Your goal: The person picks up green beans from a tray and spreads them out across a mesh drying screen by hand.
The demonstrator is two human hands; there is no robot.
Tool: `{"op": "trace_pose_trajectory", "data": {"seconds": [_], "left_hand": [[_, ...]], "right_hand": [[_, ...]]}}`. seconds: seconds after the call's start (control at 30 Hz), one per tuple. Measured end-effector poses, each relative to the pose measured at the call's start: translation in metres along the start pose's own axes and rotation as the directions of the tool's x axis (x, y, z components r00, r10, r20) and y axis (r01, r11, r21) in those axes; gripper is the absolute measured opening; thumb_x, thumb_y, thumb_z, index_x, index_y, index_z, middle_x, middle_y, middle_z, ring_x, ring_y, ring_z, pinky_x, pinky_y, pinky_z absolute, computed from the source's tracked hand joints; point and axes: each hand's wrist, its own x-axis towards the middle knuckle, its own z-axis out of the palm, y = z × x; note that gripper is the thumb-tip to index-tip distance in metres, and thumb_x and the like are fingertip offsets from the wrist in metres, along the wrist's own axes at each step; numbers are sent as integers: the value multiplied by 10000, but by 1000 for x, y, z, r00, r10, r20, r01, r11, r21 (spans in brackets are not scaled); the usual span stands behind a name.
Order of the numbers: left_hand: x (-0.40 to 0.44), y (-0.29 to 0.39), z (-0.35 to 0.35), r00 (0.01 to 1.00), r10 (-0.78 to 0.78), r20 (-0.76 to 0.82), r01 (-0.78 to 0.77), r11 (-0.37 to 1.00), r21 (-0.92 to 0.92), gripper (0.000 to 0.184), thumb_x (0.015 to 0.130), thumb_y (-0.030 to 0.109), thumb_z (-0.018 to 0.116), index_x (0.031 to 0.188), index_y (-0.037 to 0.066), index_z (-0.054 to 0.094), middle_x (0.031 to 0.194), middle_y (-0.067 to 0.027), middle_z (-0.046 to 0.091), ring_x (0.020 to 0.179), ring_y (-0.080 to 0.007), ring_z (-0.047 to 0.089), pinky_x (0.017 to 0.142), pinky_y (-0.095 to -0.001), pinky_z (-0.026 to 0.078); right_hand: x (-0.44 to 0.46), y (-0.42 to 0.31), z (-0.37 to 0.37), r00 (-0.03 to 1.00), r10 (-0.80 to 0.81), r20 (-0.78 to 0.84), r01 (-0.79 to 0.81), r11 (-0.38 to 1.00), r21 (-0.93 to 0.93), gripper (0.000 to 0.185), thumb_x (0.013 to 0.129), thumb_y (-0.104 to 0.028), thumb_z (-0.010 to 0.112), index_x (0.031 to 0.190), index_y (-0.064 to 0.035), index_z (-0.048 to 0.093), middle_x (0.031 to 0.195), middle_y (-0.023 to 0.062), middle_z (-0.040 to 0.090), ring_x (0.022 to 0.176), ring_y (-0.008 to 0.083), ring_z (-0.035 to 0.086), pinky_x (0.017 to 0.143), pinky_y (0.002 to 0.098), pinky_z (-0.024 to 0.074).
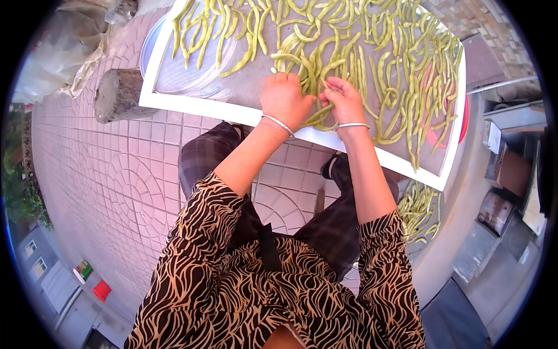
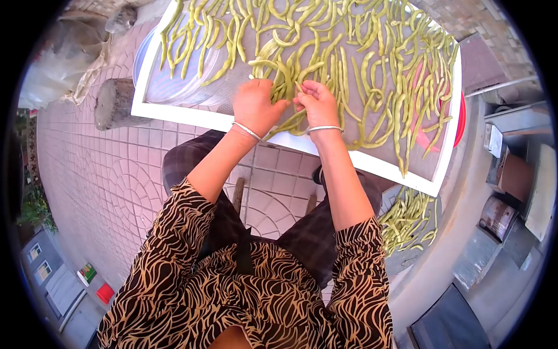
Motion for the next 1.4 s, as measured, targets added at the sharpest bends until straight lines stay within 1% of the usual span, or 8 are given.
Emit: {"op": "trace_pose_trajectory", "data": {"seconds": [0.23, 0.47, 0.53, 0.67, 0.77, 0.97, 1.23, 1.4], "left_hand": [[11, 10, 20, 986, -163, 39, 156, 976, 150, 284, 625, 149, 652, 839, 2, 538, 892, -188, 567, 856, -364, 549, 715, -425, 479], [23, -18, 7, 954, -264, 144, 286, 945, -159, 258, 596, 123, 648, 817, -6, 615, 746, -201, 604, 690, -333, 596, 654, -399, 477], [24, -32, -3, 945, -259, 198, 316, 877, -362, 257, 602, 96, 661, 838, -2, 635, 724, -154, 621, 654, -262, 600, 626, -353, 473], [29, -69, -48, 847, -319, 425, 531, 484, -696, 222, 639, -34, 652, 856, 7, 627, 736, 4, 588, 650, -80, 531, 597, -217, 423], [33, -104, -88, 848, -362, 386, 516, 400, -758, 225, 641, -39, 657, 860, -3, 621, 753, -15, 598, 643, -92, 540, 596, -221, 426], [37, -189, -145, 779, -580, 236, 579, 523, -625, 208, 654, -41, 646, 857, 1, 633, 735, -20, 601, 627, -101, 542, 586, -222, 424], [36, -260, -146, 809, -586, -34, 585, 810, -45, 286, 631, 58, 702, 888, -44, 630, 753, -87, 629, 653, -152, 598, 608, -264, 480], [34, -262, -154, 746, -666, -14, 581, 661, -474, 252, 709, 19, 658, 945, -44, 598, 780, -81, 620, 648, -148, 606, 565, -245, 500]], "right_hand": [[0, -10, 7, 999, 13, -36, -14, 1000, -17, 291, 796, -26, 576, 1072, 45, 516, 904, 91, 581, 667, 126, 563, 539, 243, 452], [6, -13, 3, 996, 63, -68, -68, 995, -67, 246, 802, -68, 599, 1023, 28, 548, 853, 71, 586, 665, 127, 562, 524, 241, 443], [6, -14, 3, 995, 69, -66, -74, 994, -83, 249, 800, -76, 604, 1020, 25, 549, 847, 65, 584, 667, 125, 559, 522, 242, 441], [7, -14, 2, 996, 89, -31, -91, 993, -70, 244, 802, -78, 601, 1018, 22, 549, 842, 60, 583, 661, 120, 556, 515, 236, 435], [7, -14, 3, 995, 94, -18, -95, 993, -64, 243, 803, -80, 600, 1018, 20, 548, 837, 56, 583, 650, 112, 547, 507, 231, 427], [7, -16, 7, 993, 121, -19, -122, 988, -92, 246, 813, -99, 592, 1024, 17, 540, 825, 49, 576, 637, 105, 535, 501, 229, 418], [10, -12, 8, 989, 147, 4, -146, 986, -82, 255, 815, -112, 596, 1025, 18, 533, 855, 63, 590, 634, 101, 534, 501, 229, 418], [10, -13, 8, 989, 148, 6, -148, 986, -78, 263, 811, -110, 601, 1029, 18, 530, 832, 51, 579, 625, 99, 533, 490, 220, 412]]}}
